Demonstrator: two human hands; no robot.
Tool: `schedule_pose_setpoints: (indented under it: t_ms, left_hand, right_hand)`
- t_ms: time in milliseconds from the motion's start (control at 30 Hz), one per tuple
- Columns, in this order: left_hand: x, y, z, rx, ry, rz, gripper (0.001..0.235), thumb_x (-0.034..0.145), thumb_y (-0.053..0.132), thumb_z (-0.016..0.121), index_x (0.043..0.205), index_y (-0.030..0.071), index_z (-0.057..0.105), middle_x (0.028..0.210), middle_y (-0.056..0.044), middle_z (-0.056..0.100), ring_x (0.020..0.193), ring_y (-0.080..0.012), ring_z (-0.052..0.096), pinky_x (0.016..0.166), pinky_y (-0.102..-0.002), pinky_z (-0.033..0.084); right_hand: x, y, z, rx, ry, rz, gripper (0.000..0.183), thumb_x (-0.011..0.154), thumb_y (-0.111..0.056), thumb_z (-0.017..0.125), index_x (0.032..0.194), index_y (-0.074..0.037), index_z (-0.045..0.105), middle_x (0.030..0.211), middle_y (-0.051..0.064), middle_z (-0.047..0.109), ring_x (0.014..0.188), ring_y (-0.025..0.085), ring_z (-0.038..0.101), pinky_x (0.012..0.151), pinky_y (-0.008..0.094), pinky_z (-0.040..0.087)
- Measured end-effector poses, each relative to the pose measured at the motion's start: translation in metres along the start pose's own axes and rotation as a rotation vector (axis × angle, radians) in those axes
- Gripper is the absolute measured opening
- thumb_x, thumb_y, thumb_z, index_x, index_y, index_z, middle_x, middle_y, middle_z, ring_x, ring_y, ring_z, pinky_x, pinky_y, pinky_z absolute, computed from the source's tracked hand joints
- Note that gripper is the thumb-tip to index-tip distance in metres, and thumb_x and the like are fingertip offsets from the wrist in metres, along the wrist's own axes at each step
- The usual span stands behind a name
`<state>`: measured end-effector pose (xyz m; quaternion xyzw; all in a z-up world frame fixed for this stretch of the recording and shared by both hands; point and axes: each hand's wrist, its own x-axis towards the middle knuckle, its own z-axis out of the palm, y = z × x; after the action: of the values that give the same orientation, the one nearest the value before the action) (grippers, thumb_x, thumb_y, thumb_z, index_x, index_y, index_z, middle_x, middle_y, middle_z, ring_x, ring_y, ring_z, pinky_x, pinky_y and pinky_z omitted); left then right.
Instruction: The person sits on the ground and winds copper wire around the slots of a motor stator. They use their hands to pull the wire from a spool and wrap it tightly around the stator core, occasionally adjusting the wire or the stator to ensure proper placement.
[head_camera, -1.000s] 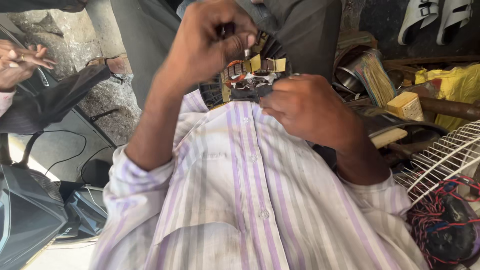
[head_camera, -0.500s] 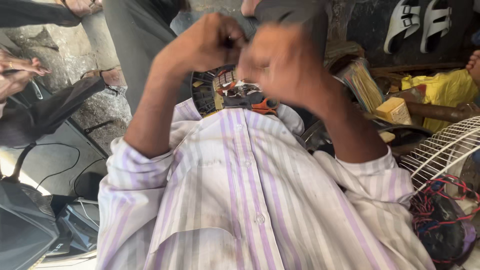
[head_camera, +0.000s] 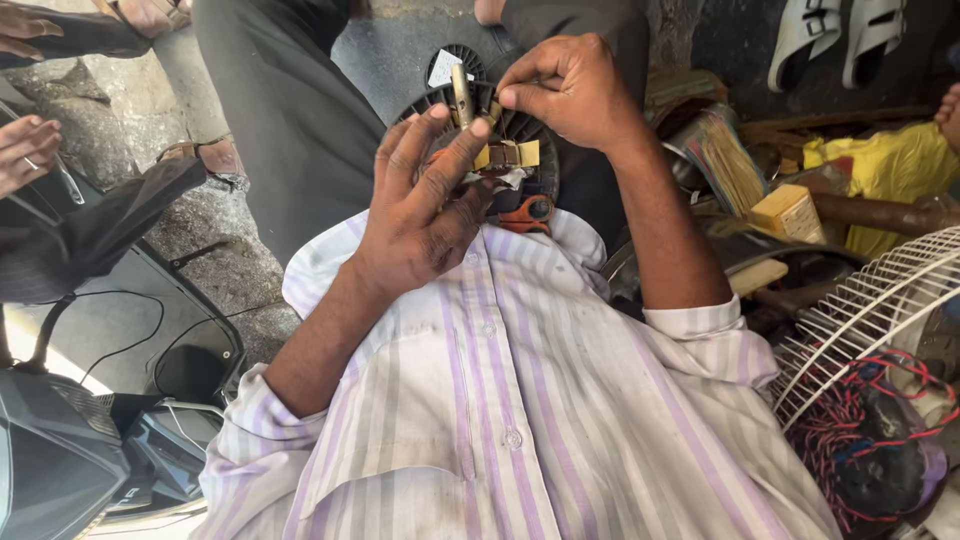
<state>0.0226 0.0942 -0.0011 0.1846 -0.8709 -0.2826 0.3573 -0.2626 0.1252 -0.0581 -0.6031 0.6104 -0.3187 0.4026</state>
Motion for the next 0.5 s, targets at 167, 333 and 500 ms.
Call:
schedule_pose_setpoints:
  t_ms: [167, 333, 500]
  left_hand:
    - [-0.004, 0.008, -0.003, 0.118, -0.028, 0.038, 0.013, 0.102, 0.013, 0.081, 0.114, 0.008, 0.077, 0.155, -0.013, 0.052, 0.149, -0.038, 0.04, 0.122, -0.06, 0.039]
    - [0.008, 0.013, -0.013, -0.072, 0.018, -0.033, 0.021, 0.095, 0.012, 0.08, 0.113, 0.003, 0.074, 0.152, -0.016, 0.049, 0.144, -0.0374, 0.044, 0.116, -0.058, 0.041]
    - [0.036, 0.008, -0.018, 0.135, -0.257, 0.056, 0.049, 0.083, 0.019, 0.076, 0.13, 0.009, 0.073, 0.149, -0.011, 0.056, 0.142, -0.0346, 0.047, 0.115, -0.056, 0.038]
  right_hand:
    - [-0.003, 0.012, -0.009, 0.077, -0.033, 0.108, 0.011, 0.094, -0.008, 0.087, 0.099, -0.001, 0.081, 0.072, 0.002, 0.064, 0.061, 0.005, 0.045, 0.054, 0.025, 0.033]
    - [0.008, 0.041, -0.005, 0.036, 0.164, 0.259, 0.012, 0.091, -0.01, 0.085, 0.1, -0.003, 0.081, 0.074, -0.001, 0.066, 0.066, 0.004, 0.054, 0.06, 0.025, 0.045]
    - [0.002, 0.083, 0.009, -0.041, 0.193, 0.097, 0.028, 0.085, -0.013, 0.086, 0.111, -0.003, 0.079, 0.092, 0.002, 0.071, 0.081, 0.009, 0.063, 0.073, 0.028, 0.052]
